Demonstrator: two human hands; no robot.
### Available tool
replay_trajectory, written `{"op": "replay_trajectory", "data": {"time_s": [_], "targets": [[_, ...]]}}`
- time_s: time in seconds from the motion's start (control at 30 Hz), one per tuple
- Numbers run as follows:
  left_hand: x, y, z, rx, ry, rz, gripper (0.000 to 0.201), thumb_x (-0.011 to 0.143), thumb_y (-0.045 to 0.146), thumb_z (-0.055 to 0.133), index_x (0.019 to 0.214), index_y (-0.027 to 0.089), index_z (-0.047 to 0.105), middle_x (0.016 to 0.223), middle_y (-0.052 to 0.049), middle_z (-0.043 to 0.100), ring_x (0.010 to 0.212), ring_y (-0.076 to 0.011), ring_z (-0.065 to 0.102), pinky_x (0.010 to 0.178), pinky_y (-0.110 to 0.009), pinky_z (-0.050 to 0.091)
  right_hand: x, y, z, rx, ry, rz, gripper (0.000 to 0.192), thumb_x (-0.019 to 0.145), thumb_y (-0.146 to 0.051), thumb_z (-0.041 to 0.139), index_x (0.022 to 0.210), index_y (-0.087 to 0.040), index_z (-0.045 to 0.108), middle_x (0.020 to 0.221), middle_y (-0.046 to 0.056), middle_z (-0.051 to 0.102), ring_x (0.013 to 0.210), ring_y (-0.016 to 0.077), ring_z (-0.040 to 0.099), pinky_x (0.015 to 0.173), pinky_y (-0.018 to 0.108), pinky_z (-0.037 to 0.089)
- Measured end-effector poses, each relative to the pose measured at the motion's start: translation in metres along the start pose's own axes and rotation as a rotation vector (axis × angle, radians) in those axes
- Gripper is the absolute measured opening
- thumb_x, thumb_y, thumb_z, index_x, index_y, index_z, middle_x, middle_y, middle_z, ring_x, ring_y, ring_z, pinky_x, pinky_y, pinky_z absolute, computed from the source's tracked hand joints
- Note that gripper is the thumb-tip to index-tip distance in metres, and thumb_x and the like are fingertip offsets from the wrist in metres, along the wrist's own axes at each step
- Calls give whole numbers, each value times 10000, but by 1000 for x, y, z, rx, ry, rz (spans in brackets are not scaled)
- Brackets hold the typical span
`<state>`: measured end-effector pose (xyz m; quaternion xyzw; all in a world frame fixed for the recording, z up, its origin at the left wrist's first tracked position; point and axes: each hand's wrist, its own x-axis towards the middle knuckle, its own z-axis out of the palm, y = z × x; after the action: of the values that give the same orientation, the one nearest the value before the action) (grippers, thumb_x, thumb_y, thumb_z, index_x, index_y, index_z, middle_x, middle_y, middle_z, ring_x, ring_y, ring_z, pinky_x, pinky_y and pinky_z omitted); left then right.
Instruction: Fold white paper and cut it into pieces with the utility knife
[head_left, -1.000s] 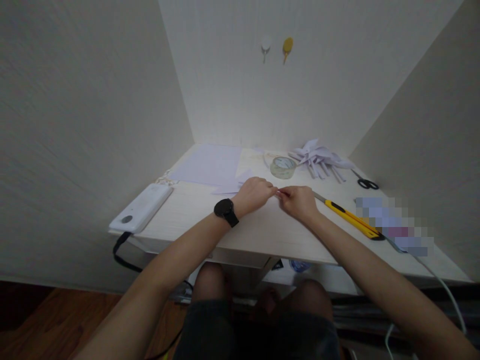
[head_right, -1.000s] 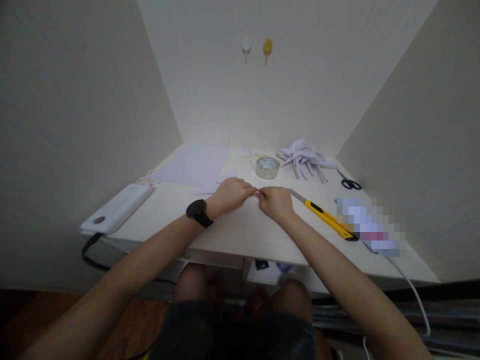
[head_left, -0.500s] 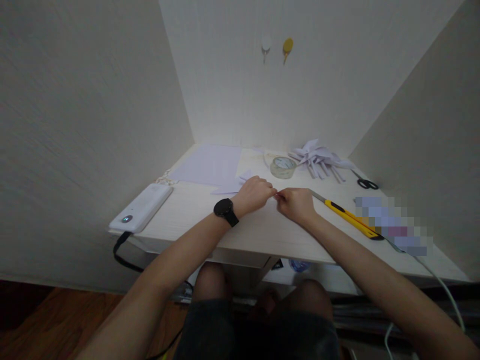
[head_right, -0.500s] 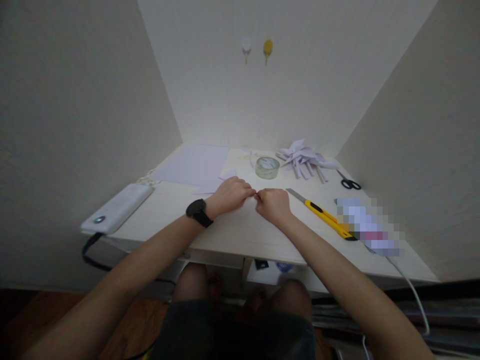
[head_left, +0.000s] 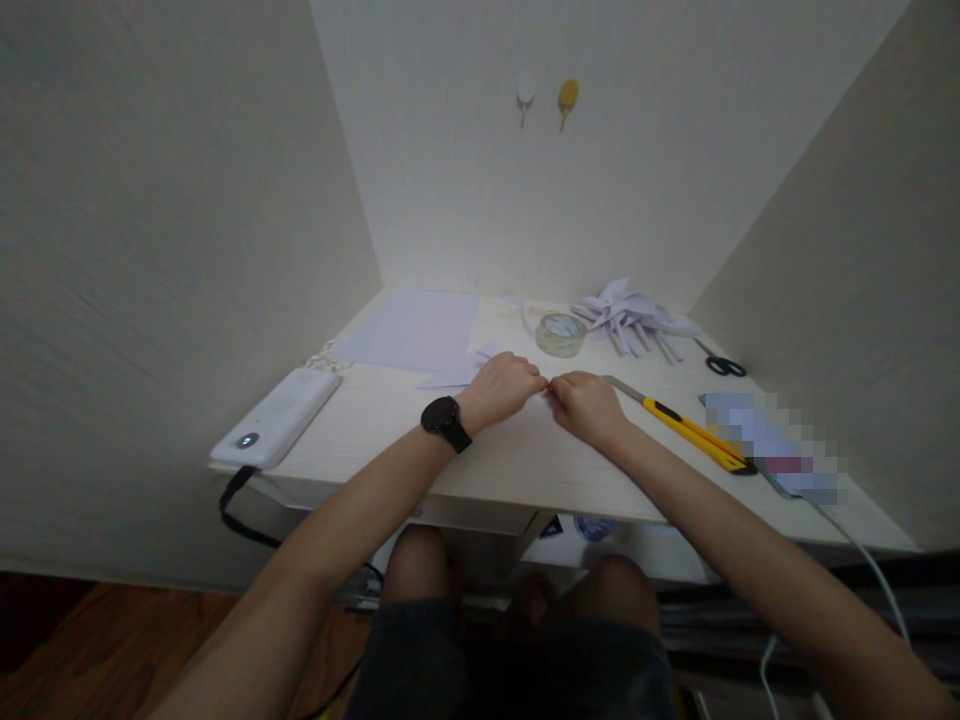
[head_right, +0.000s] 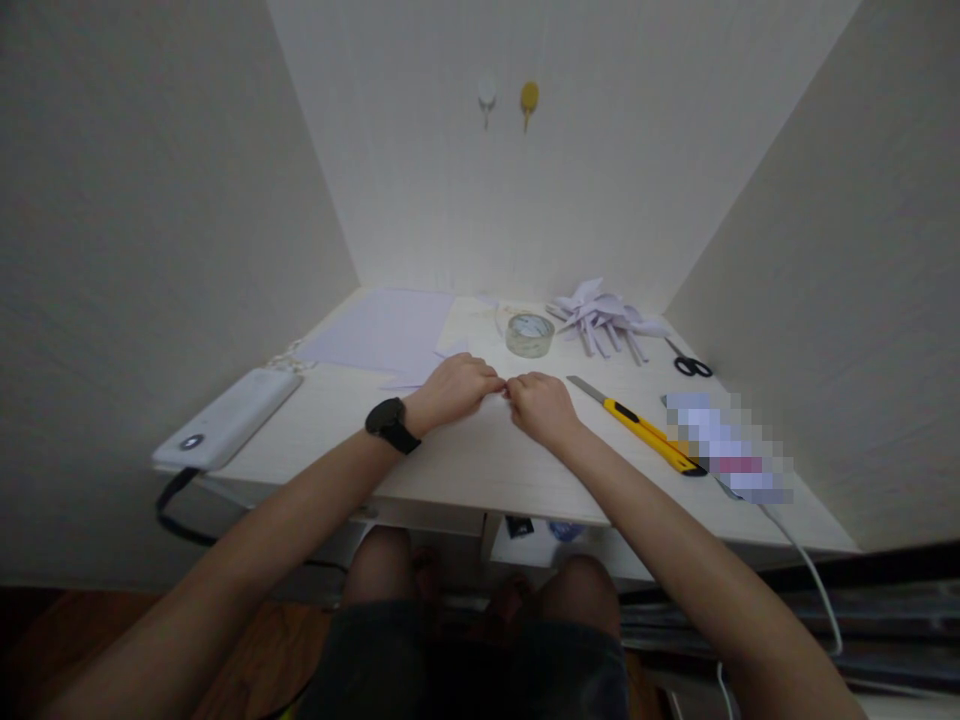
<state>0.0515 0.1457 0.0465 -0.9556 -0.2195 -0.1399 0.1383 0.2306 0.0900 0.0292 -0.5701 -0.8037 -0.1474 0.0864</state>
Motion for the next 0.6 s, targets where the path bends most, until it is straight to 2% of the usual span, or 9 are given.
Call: {"op": "replay_trajectory", "data": {"time_s": [0.37,0.6], "targets": [[-1,-1,-1,-18,-4,32,199,939,127,533,889,168,722,845,-70,734,835,-207,665,749,-332,428,3,10,6,72,12,-163,181,940,-150,475,946,-103,650,926,147,694,916,235,594,817,311,388],[1,5,-7,-13,1,-30,198,954,156,521,941,160,719,868,-79,737,863,-222,673,743,-340,433,4,5,5,72,65,42,148,923,-199,509,919,-131,641,906,138,690,865,234,609,742,308,375]]}}
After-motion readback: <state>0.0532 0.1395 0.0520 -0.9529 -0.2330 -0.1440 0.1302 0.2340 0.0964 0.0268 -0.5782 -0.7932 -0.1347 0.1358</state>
